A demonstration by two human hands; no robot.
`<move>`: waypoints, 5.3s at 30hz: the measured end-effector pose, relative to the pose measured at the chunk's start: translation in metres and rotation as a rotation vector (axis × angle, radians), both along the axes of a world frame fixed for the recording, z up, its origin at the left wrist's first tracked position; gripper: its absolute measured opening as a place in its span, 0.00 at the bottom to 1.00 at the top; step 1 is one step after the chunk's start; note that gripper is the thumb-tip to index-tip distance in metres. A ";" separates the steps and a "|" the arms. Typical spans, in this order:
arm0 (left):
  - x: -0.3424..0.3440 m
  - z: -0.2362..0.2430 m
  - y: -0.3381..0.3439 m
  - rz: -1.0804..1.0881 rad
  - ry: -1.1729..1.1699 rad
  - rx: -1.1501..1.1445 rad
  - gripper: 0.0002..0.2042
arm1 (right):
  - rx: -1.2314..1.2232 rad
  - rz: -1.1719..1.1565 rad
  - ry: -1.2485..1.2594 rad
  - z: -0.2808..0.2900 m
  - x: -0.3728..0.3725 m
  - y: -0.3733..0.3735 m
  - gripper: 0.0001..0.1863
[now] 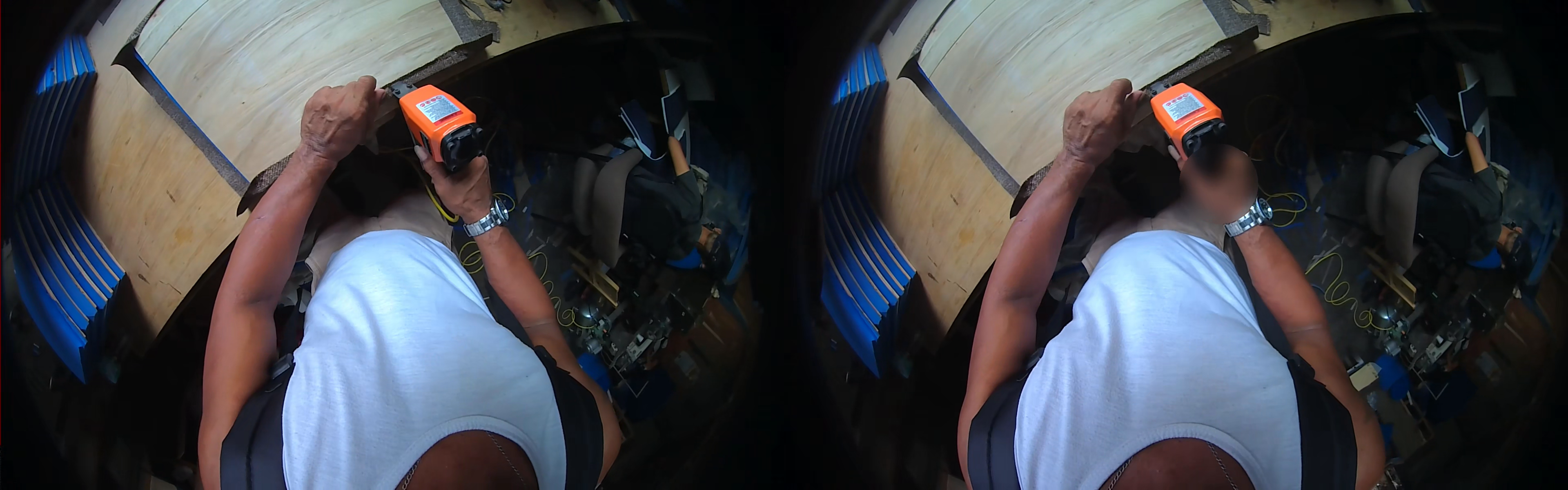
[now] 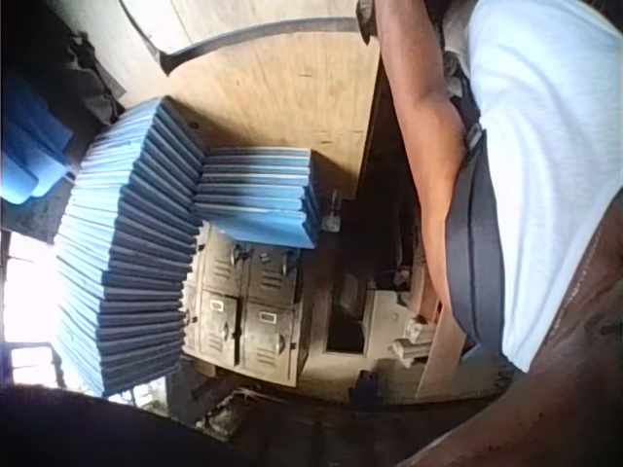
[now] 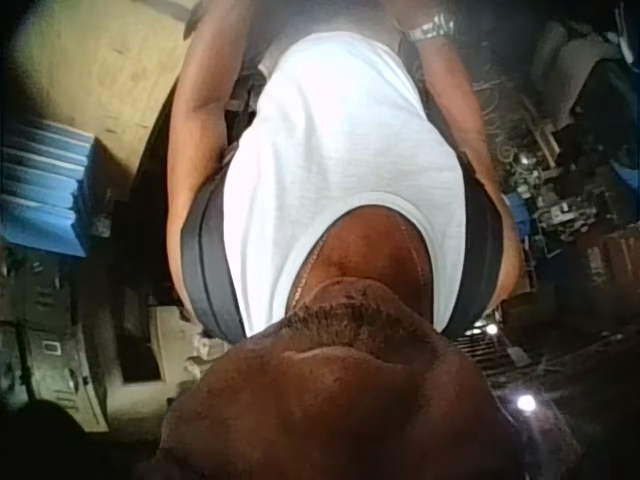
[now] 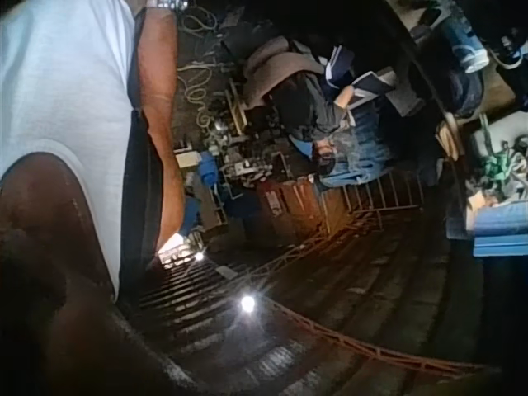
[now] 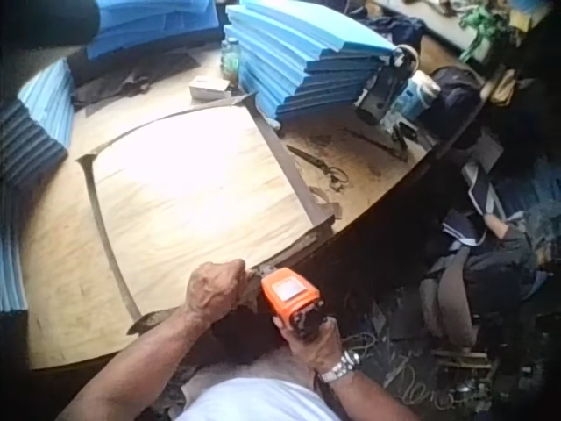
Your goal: Attaching fabric to a wooden furniture component using a staple gun and trimming excess with scissors.
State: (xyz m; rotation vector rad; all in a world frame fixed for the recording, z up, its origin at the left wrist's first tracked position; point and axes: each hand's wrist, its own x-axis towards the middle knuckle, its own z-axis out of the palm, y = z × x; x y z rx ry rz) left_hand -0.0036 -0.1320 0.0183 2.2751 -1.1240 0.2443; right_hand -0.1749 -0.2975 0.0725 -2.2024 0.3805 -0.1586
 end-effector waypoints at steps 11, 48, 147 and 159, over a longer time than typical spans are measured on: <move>-0.010 0.005 0.045 -0.084 -0.154 0.233 0.18 | 0.007 -0.011 0.032 0.000 -0.002 0.006 0.13; -0.008 0.003 0.088 -0.099 -0.055 0.127 0.18 | 0.019 0.069 0.002 -0.015 -0.012 0.043 0.12; -0.012 -0.003 0.155 0.055 0.437 -0.284 0.10 | 0.101 0.184 0.010 -0.002 -0.021 0.146 0.18; 0.025 0.055 0.121 0.330 0.860 -0.066 0.24 | 0.088 0.162 0.117 0.029 -0.076 0.030 0.20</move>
